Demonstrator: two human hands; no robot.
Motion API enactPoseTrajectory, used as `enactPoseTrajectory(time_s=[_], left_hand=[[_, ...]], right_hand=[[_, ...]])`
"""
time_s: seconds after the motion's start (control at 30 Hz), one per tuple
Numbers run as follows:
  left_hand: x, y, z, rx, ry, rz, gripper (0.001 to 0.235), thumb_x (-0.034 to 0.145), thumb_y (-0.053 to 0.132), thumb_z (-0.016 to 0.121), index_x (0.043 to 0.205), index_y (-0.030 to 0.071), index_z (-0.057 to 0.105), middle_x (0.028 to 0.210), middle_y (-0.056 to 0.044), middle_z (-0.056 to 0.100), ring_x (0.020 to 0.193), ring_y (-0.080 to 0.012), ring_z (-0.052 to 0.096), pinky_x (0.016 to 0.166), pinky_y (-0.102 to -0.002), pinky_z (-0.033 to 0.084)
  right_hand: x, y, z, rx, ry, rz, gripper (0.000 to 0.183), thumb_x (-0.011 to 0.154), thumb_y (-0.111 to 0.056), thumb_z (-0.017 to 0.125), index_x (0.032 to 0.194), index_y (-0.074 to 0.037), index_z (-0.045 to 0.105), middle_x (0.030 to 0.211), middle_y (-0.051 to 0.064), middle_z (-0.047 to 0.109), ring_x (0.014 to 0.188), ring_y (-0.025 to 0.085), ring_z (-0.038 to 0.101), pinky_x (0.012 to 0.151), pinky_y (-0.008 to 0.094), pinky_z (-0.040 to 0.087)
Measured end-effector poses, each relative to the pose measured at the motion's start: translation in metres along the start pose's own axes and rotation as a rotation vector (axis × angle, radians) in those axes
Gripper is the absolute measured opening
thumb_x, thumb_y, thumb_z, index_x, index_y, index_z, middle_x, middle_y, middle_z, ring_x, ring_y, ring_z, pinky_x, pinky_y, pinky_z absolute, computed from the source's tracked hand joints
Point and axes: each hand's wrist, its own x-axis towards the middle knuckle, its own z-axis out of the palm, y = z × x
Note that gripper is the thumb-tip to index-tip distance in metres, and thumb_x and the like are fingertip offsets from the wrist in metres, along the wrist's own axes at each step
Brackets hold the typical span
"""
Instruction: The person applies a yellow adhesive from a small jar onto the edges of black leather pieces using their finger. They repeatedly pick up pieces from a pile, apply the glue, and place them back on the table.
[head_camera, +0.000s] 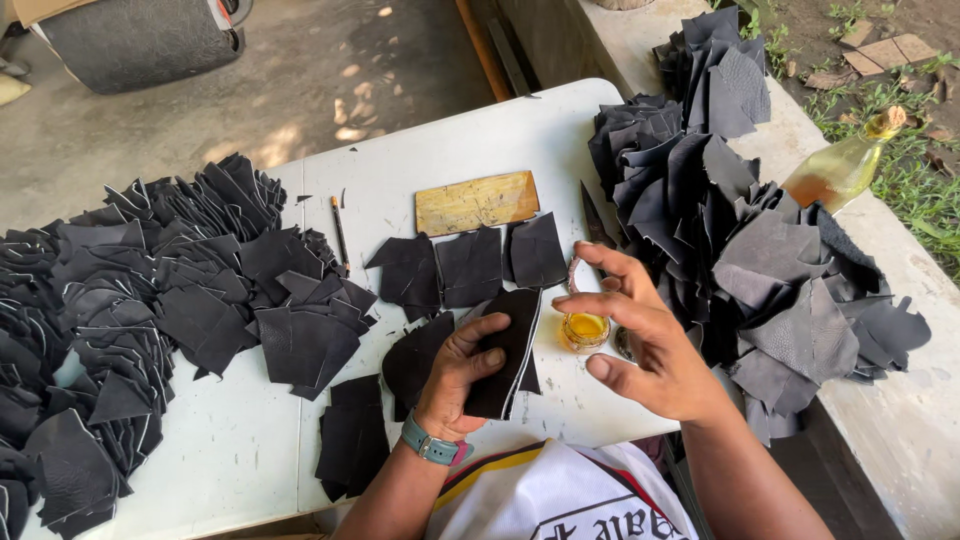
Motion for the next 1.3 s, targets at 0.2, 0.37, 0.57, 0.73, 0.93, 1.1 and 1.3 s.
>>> enactPoseTrajectory(time_s=[0.2,0.37,0.57,0.73,0.93,1.1,1.3], left_hand=[[-0.001,-0.001,0.0,-0.018,-0.025,-0.007,0.041,0.087,-0.003,0.078,0.126,0.006,0.069,0.122,-0.015,0.073,0.106,-0.0247,0.073,0.093,-0.039,0.062],[0.0,-0.001,-0.001,-0.05,0.019,-0.008,0.041,0.084,-0.001,0.078,0.123,0.008,0.07,0.119,-0.014,0.074,0.104,-0.0249,0.074,0.09,-0.04,0.063],[-0.002,-0.005,-0.016,-0.108,-0.017,0.002,0.041,0.086,-0.003,0.077,0.126,0.007,0.07,0.119,-0.016,0.074,0.103,-0.0251,0.074,0.091,-0.038,0.063],[-0.004,-0.006,-0.026,-0.166,-0.132,0.0,0.039,0.096,-0.006,0.075,0.133,0.002,0.069,0.119,-0.021,0.073,0.094,-0.0279,0.075,0.077,-0.035,0.063],[-0.004,-0.003,-0.009,-0.098,0.001,-0.026,0.04,0.085,-0.004,0.076,0.124,0.006,0.07,0.118,-0.017,0.074,0.102,-0.0261,0.075,0.089,-0.039,0.064],[-0.002,0.0,-0.008,-0.102,0.019,-0.006,0.039,0.084,-0.003,0.076,0.121,0.006,0.07,0.117,-0.016,0.075,0.102,-0.026,0.075,0.089,-0.039,0.064],[-0.003,-0.003,-0.022,-0.113,-0.027,-0.016,0.037,0.089,-0.004,0.076,0.125,0.004,0.07,0.104,-0.019,0.076,0.074,-0.0221,0.076,0.057,-0.028,0.063]], right_hand=[[0.011,-0.003,0.005,-0.222,0.043,0.015,0.052,0.084,-0.028,0.071,0.133,-0.009,0.068,0.162,0.023,0.031,0.154,0.039,0.031,0.122,0.051,0.029],[0.003,-0.015,0.013,-0.355,-0.045,-0.158,0.05,0.078,-0.029,0.073,0.127,-0.017,0.072,0.16,0.021,0.038,0.152,0.042,0.035,0.126,0.055,0.026],[0.001,-0.018,0.022,-0.694,0.076,-0.178,0.055,0.074,-0.031,0.073,0.127,-0.017,0.072,0.155,0.021,0.04,0.145,0.046,0.037,0.119,0.056,0.029],[0.002,-0.016,0.022,-0.72,0.071,-0.186,0.056,0.076,-0.034,0.075,0.13,-0.02,0.07,0.156,0.022,0.039,0.144,0.046,0.036,0.119,0.056,0.028],[0.006,-0.01,0.019,-0.668,0.059,-0.174,0.066,0.077,-0.037,0.073,0.14,-0.02,0.063,0.16,0.023,0.033,0.147,0.048,0.033,0.119,0.06,0.027],[-0.013,-0.016,0.035,-0.642,-0.079,-0.206,0.064,0.072,-0.038,0.076,0.135,-0.03,0.067,0.157,0.015,0.04,0.144,0.045,0.037,0.112,0.059,0.029],[0.002,-0.009,0.022,-0.702,0.08,-0.208,0.058,0.077,-0.033,0.075,0.134,-0.024,0.068,0.157,0.018,0.041,0.145,0.045,0.037,0.119,0.057,0.03]])
